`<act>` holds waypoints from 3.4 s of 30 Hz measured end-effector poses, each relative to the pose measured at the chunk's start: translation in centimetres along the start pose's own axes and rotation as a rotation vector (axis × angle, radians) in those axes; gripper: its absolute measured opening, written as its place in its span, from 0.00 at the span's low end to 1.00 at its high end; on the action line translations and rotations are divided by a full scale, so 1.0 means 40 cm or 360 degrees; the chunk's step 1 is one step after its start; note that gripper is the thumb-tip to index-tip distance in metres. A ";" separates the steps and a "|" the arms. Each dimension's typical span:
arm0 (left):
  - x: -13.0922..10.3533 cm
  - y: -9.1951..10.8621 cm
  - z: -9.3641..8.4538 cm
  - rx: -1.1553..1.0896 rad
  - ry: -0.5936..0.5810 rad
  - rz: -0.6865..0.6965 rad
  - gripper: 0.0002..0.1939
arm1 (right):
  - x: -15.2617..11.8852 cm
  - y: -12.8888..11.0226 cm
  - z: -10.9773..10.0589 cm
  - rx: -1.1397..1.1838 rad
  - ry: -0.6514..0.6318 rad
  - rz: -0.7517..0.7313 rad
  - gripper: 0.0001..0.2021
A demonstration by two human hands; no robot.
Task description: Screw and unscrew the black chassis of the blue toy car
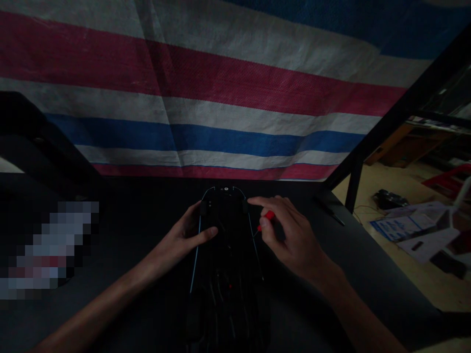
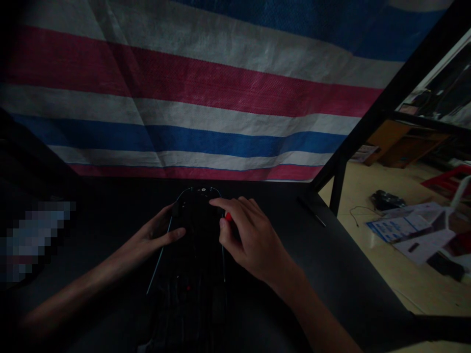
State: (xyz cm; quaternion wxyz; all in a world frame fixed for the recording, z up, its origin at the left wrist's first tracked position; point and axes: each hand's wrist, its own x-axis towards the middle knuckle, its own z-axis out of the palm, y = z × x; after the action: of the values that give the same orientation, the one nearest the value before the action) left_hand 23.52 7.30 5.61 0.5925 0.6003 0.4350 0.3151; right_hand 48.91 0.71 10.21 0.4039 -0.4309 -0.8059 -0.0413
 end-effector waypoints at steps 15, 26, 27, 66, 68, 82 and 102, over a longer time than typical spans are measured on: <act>0.006 -0.011 0.001 -0.0045 -0.0032 -0.0011 0.45 | 0.002 -0.003 0.005 -0.0039 0.0082 -0.0034 0.09; 0.001 -0.012 -0.003 -0.0040 -0.0038 0.0009 0.43 | -0.009 -0.006 0.009 -0.0028 0.0032 0.0094 0.13; 0.001 -0.009 -0.001 -0.0035 -0.0031 -0.0002 0.43 | -0.009 -0.004 0.011 -0.0048 0.0050 0.0114 0.13; -0.002 0.001 0.000 0.0020 -0.0015 0.0013 0.44 | -0.001 -0.009 -0.009 -0.0034 0.0043 0.0037 0.09; 0.000 -0.002 -0.002 0.0024 -0.0001 0.0005 0.44 | 0.001 -0.007 -0.010 -0.0032 0.0013 0.0026 0.12; -0.004 0.006 0.002 0.0047 -0.0004 -0.0021 0.45 | -0.006 -0.002 -0.014 -0.0075 -0.0003 0.0026 0.13; 0.002 0.000 0.001 0.0049 -0.0031 -0.0027 0.45 | -0.002 -0.007 -0.013 0.0042 0.0031 0.0067 0.08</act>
State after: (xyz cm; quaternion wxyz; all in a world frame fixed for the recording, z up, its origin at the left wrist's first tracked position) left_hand 23.59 7.34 5.58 0.5900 0.6088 0.4390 0.2975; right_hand 49.05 0.28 10.59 0.4181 -0.4420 -0.7932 -0.0264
